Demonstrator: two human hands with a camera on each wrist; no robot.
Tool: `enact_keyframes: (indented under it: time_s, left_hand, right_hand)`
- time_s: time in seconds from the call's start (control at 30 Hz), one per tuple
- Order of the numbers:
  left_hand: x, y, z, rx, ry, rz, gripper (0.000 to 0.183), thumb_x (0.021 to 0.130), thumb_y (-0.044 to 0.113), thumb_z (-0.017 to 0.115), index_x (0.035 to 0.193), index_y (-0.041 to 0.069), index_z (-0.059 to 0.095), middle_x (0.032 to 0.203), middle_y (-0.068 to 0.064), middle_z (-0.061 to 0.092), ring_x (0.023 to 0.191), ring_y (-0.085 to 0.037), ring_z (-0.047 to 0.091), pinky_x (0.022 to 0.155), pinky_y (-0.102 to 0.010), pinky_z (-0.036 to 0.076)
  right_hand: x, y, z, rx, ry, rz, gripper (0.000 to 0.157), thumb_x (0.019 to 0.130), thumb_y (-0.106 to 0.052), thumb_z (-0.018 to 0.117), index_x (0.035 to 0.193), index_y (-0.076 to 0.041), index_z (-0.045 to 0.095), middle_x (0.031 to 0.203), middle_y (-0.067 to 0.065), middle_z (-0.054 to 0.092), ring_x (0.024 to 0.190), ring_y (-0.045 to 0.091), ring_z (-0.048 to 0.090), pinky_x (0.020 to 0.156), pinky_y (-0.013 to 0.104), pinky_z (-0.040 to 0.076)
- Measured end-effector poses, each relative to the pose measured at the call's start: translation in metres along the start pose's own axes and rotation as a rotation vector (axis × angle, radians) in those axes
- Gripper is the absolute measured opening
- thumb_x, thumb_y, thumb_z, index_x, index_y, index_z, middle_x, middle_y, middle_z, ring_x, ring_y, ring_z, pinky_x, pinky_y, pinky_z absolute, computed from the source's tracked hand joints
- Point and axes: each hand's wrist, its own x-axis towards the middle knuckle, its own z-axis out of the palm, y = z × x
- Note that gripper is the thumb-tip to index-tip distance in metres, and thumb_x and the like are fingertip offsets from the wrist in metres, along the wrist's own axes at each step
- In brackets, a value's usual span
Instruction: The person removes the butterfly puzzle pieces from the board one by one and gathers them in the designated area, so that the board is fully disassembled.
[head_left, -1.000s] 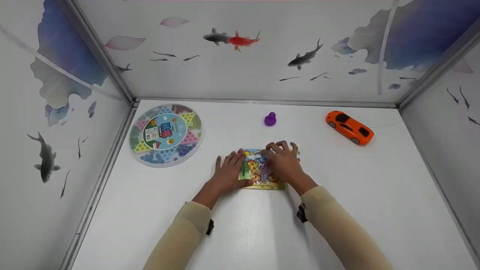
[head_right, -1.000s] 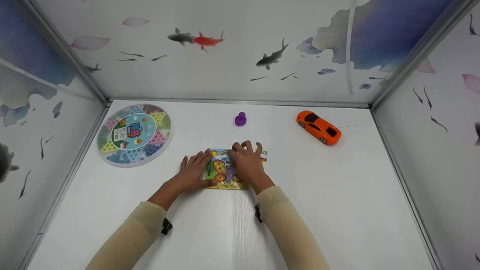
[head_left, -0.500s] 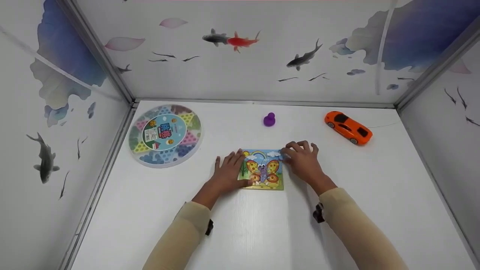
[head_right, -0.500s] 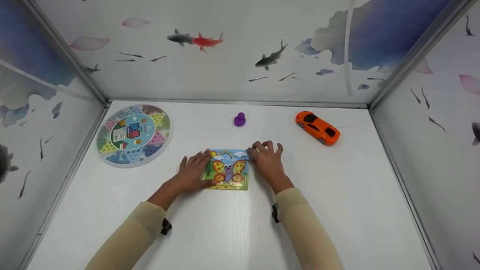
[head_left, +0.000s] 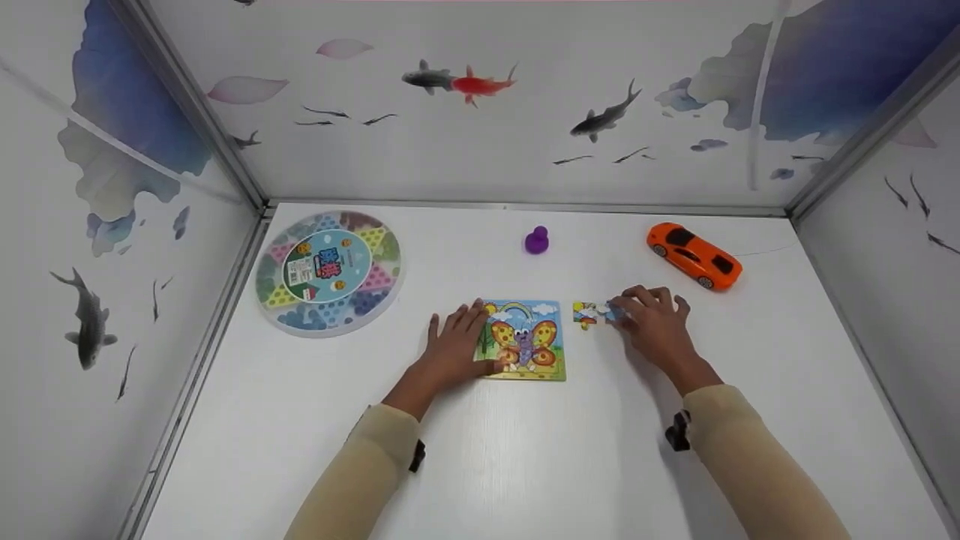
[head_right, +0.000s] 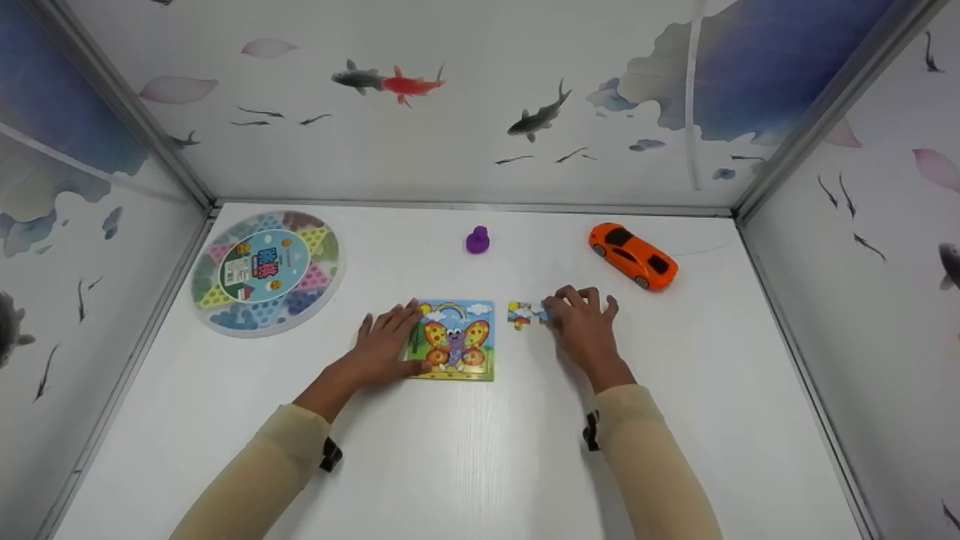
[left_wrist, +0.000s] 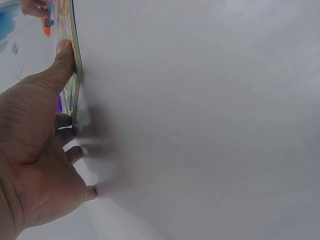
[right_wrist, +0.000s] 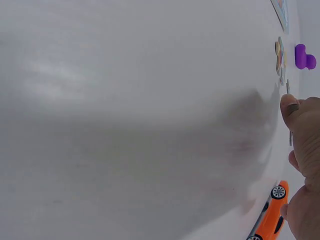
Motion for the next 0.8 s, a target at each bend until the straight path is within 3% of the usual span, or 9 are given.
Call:
enact_keyframes:
  time_s: [0.8]
  left_hand:
    - [0.0006, -0.0001, -0.0011, 0.008, -0.001, 0.008, 0.102, 0.102, 0.062, 0.072, 0.177, 0.012, 0.024, 0.188, -0.006, 0.014, 0.174, -0.036, 0.015, 0.135, -0.076, 0.007]
  right_hand:
    - [0.0016, 0.0022, 0.0078, 0.019, -0.034, 0.014, 0.036, 0.108, -0.015, 0.072, 0.143, -0.021, 0.074, 0.149, 0.013, 0.065, 0.14, 0.044, 0.047, 0.12, 0.088, 0.023]
